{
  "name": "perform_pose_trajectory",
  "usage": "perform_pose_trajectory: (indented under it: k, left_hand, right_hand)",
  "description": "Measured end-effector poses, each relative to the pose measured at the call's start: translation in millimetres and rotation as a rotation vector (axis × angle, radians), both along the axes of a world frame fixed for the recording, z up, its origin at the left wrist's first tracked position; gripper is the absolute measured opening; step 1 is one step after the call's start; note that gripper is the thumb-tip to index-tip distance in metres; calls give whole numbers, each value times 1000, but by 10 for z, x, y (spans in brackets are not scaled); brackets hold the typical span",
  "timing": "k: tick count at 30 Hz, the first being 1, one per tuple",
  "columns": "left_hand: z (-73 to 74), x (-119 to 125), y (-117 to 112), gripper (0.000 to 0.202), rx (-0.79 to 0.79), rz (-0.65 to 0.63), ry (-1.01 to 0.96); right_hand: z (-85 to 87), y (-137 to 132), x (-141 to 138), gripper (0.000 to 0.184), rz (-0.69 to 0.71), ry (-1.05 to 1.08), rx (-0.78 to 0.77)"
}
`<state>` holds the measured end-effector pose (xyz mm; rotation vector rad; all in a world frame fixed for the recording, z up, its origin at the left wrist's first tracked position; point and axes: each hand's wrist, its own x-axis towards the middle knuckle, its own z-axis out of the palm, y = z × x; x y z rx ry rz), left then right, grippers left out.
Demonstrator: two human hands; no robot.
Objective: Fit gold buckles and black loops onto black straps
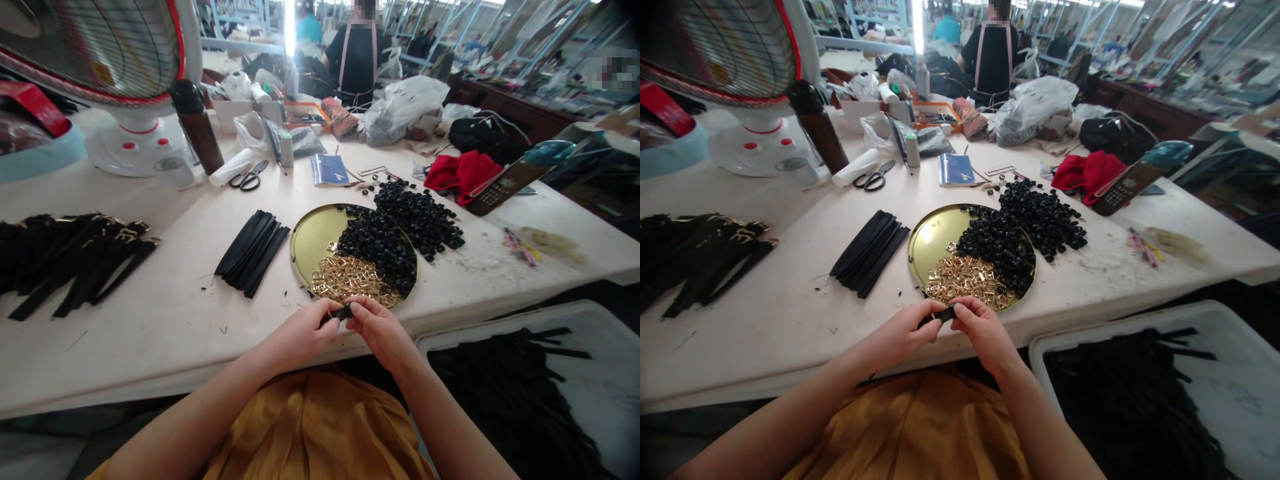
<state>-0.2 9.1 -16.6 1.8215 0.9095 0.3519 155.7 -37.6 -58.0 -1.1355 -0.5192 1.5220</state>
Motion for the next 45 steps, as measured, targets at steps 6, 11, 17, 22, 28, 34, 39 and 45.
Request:
perform_pose_trajectory:
  k: [6, 11, 17, 22, 28, 34, 39, 45]
  left_hand:
    - [-48, -28, -17, 25, -51, 103, -101]
    - [-134, -47, 21, 21, -191, 116, -115]
    - [-149, -64, 1, 20, -156, 166, -89]
    - [-102, -97, -21, 16, -3, 115, 110]
    - [-73, -110, -81, 20, 29, 80, 150]
    - [-124, -173, -131, 26, -65, 75, 121]
    - [-118, -220, -173, 24, -291, 69, 16]
    - [-172, -171, -195, 18, -272, 124, 1]
  right_hand:
    - [14, -36, -183, 20, 21, 16, 26]
    - [4, -88, -174, 30, -48, 26, 42]
    - [-13, -90, -187, 23, 49, 167, -74]
    - [-63, -150, -188, 20, 207, 315, -138]
    - [-86, -251, -161, 22, 272, 434, -162]
    - [0, -310, -142, 22, 211, 234, -76]
    - [13, -302, -149, 27, 26, -341, 62]
    - [7, -305, -202, 35, -32, -475, 68]
